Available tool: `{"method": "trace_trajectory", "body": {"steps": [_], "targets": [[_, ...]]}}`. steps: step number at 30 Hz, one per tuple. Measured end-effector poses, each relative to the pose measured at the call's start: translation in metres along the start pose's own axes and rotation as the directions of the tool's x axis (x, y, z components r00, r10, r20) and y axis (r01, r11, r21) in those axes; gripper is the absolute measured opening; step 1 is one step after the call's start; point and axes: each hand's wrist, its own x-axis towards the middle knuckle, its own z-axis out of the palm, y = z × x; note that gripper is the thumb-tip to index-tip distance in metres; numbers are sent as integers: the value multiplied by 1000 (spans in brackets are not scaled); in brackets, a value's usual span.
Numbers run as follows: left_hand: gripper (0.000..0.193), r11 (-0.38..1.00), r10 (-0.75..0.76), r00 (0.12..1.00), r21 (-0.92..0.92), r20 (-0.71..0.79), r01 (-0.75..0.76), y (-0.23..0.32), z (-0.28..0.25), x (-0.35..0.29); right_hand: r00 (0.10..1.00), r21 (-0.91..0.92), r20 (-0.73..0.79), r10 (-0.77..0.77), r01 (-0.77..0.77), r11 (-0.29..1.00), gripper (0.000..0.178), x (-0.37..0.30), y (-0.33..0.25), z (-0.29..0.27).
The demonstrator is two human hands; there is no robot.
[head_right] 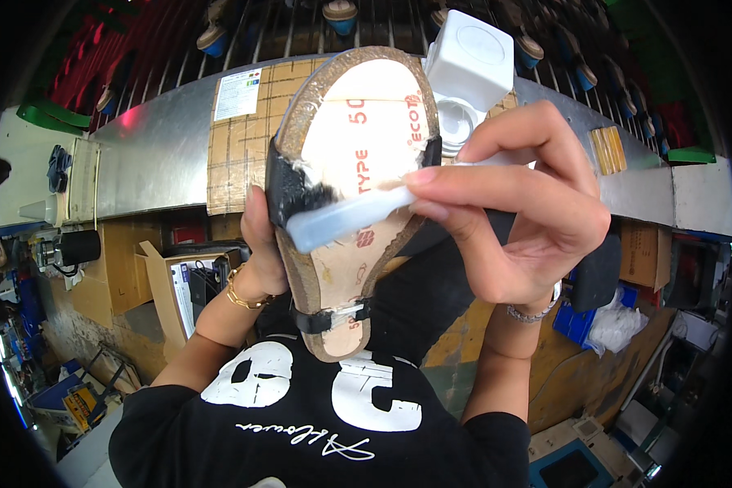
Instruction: The person applies a dark adhesive to the sole of a blue sandal using a small brush. They repeatedly dip the brush into a white container and spread the substance across the sandal's sole, rotating the sandal to cover different areas.
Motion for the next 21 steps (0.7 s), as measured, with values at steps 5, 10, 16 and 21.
{"method": "trace_trajectory", "body": {"steps": [5,10,16,21], "targets": [[102,996,-37,997,-83,-74,31,6,6,1,998,89,61,35,-40,995,20,6,9,-4],[91,970,-44,969,-242,-242,-17,13,7,5,967,80,-111,230,-222,972,16,-4,13,17],[91,989,-20,974,-145,-224,-13,13,3,7,968,11,-179,175,-176,984,21,-7,-8,32],[89,984,11,966,-168,-257,-56,4,10,6,966,-159,-254,40,-82,984,25,0,-15,34]]}}
